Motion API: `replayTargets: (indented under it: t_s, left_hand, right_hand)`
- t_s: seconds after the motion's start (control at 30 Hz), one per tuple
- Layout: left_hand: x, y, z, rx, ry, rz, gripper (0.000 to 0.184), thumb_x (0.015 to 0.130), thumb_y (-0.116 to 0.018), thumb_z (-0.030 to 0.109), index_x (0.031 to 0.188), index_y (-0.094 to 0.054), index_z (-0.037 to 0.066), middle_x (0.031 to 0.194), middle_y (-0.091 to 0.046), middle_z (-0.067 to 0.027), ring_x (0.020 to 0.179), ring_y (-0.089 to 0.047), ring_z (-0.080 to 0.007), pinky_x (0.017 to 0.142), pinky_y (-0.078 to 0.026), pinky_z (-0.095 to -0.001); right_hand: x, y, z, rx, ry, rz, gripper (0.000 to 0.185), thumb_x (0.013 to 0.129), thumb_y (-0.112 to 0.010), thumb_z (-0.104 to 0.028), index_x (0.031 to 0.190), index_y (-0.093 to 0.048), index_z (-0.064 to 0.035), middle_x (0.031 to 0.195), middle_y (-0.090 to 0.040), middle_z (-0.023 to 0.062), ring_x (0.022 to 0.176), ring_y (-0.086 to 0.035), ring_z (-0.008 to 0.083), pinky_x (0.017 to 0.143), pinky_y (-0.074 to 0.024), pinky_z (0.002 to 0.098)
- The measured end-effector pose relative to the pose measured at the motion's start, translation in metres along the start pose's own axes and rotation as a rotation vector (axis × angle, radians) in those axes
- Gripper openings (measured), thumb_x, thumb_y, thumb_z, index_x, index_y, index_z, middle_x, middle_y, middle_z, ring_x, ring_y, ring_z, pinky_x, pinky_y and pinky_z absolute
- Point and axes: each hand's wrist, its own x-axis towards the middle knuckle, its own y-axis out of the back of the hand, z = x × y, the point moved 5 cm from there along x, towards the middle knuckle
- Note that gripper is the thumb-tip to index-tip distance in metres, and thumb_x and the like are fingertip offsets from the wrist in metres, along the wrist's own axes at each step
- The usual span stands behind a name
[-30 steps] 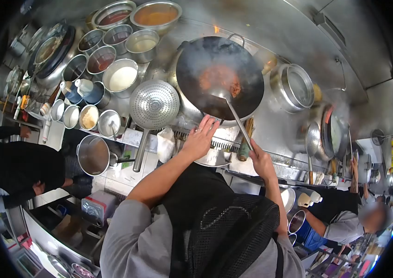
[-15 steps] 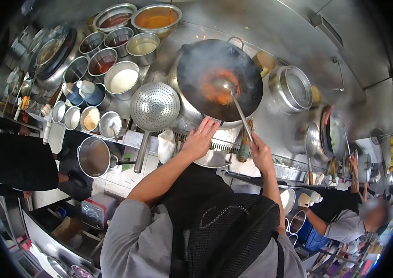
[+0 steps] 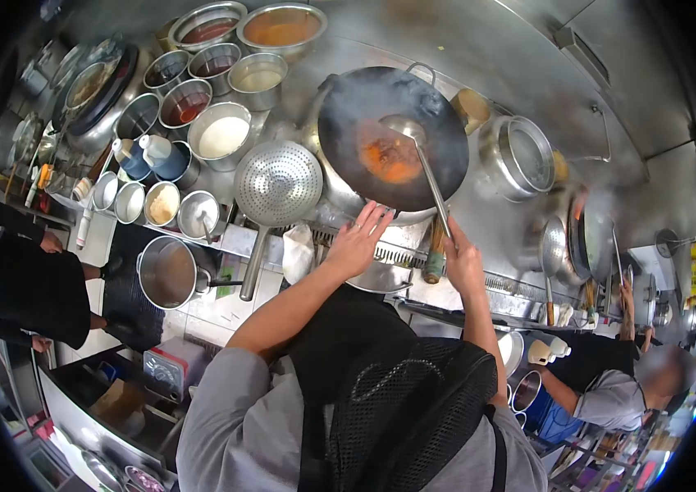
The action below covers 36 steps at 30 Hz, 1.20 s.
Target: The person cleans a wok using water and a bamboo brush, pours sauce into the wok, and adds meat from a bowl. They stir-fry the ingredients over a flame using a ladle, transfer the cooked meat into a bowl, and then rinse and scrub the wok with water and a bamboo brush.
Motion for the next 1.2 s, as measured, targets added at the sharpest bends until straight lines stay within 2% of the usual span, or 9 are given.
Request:
replayTargets:
  t_s: [0.23, 0.3, 0.67, 0.73, 0.8, 0.9, 0.97, 1.07, 1.2]
  left_hand:
    - [0.001, 0.003, -0.001, -0.012, 0.01, -0.059, 0.085, 0.089, -0.058, -0.001, 0.166, -0.026, 0.015, 0.172, -0.022, -0.0071, 0.163, -0.012, -0.0263, 0.116, -0.041, -0.0605]
    - [0.0, 0.002, 0.0, -0.002, 0.004, -0.06, 0.085, 0.09, -0.058, -0.001, 0.166, -0.025, 0.015, 0.172, -0.022, -0.0075, 0.163, -0.012, -0.0268, 0.116, -0.041, -0.0605]
    - [0.003, 0.0, -0.002, 0.015, -0.034, -0.006, 0.083, 0.087, -0.06, 0.003, 0.164, -0.031, 0.013, 0.169, -0.026, -0.009, 0.162, -0.014, -0.0296, 0.114, -0.044, -0.0613]
    - [0.003, 0.0, -0.001, 0.004, -0.011, -0.023, 0.078, 0.092, -0.054, 0.0, 0.165, -0.03, 0.012, 0.17, -0.026, -0.0093, 0.163, -0.013, -0.0281, 0.114, -0.042, -0.0621]
    - [0.003, 0.0, -0.002, 0.015, -0.016, -0.008, 0.08, 0.089, -0.057, 0.002, 0.164, -0.031, 0.012, 0.17, -0.026, -0.0094, 0.163, -0.014, -0.0289, 0.114, -0.043, -0.0624]
    - [0.002, 0.002, -0.001, 0.014, -0.018, -0.024, 0.081, 0.089, -0.058, 0.002, 0.164, -0.03, 0.012, 0.17, -0.026, -0.0097, 0.163, -0.014, -0.0294, 0.114, -0.043, -0.0621]
    - [0.005, 0.004, 0.001, -0.002, -0.019, -0.043, 0.08, 0.091, -0.056, 0.001, 0.165, -0.028, 0.012, 0.171, -0.025, -0.0097, 0.163, -0.013, -0.0291, 0.115, -0.042, -0.0615]
    - [0.003, 0.001, -0.001, -0.006, -0.016, -0.051, 0.081, 0.09, -0.055, 0.001, 0.166, -0.028, 0.012, 0.171, -0.025, -0.01, 0.163, -0.013, -0.0297, 0.115, -0.042, -0.0616]
    - [0.002, 0.0, -0.001, -0.008, -0.008, -0.02, 0.081, 0.091, -0.055, 0.0, 0.166, -0.027, 0.012, 0.172, -0.025, -0.0091, 0.163, -0.013, -0.0292, 0.114, -0.042, -0.062]
  right_hand:
    - [0.001, -0.03, 0.039, -0.016, 0.116, -0.05, 0.045, 0.101, -0.064, -0.016, 0.145, -0.061, -0.0051, 0.11, -0.072, 0.0319, 0.105, -0.069, 0.05, 0.09, -0.056, 0.0491]
    - [0.002, -0.014, 0.031, 0.098, -0.065, -0.108, 0.047, 0.101, -0.064, -0.017, 0.146, -0.059, -0.0054, 0.111, -0.072, 0.0318, 0.105, -0.069, 0.0501, 0.091, -0.056, 0.0507]
    - [-0.008, -0.013, 0.05, -0.06, 0.028, -0.024, 0.046, 0.1, -0.066, -0.019, 0.145, -0.062, -0.0117, 0.107, -0.072, 0.0305, 0.101, -0.07, 0.0496, 0.086, -0.0557, 0.0539]
    - [-0.011, 0.013, 0.023, -0.093, -0.144, -0.095, 0.046, 0.1, -0.066, -0.018, 0.146, -0.061, -0.0119, 0.105, -0.072, 0.032, 0.099, -0.07, 0.0499, 0.084, -0.0555, 0.0546]
    - [-0.016, 0.015, 0.026, -0.131, 0.001, -0.001, 0.046, 0.1, -0.066, -0.017, 0.146, -0.061, -0.0104, 0.105, -0.072, 0.0322, 0.098, -0.07, 0.05, 0.083, -0.0554, 0.0544]
    - [-0.016, -0.003, 0.049, -0.304, -0.165, -0.088, 0.047, 0.1, -0.066, -0.016, 0.146, -0.061, -0.0097, 0.107, -0.072, 0.0319, 0.098, -0.07, 0.0499, 0.082, -0.0553, 0.0544]
    - [-0.006, -0.023, 0.071, -0.114, 0.056, -0.015, 0.048, 0.1, -0.065, -0.017, 0.147, -0.06, -0.0102, 0.109, -0.072, 0.032, 0.097, -0.071, 0.0491, 0.08, -0.0553, 0.0535]
    - [0.013, -0.02, 0.075, 0.131, -0.168, -0.126, 0.048, 0.101, -0.064, -0.017, 0.148, -0.059, -0.011, 0.107, -0.072, 0.0332, 0.094, -0.071, 0.0495, 0.08, -0.0555, 0.0528]
    - [-0.004, 0.005, 0.026, 0.071, -0.005, -0.016, 0.049, 0.101, -0.064, -0.017, 0.149, -0.058, -0.0099, 0.106, -0.072, 0.0336, 0.093, -0.072, 0.0485, 0.08, -0.0555, 0.0523]
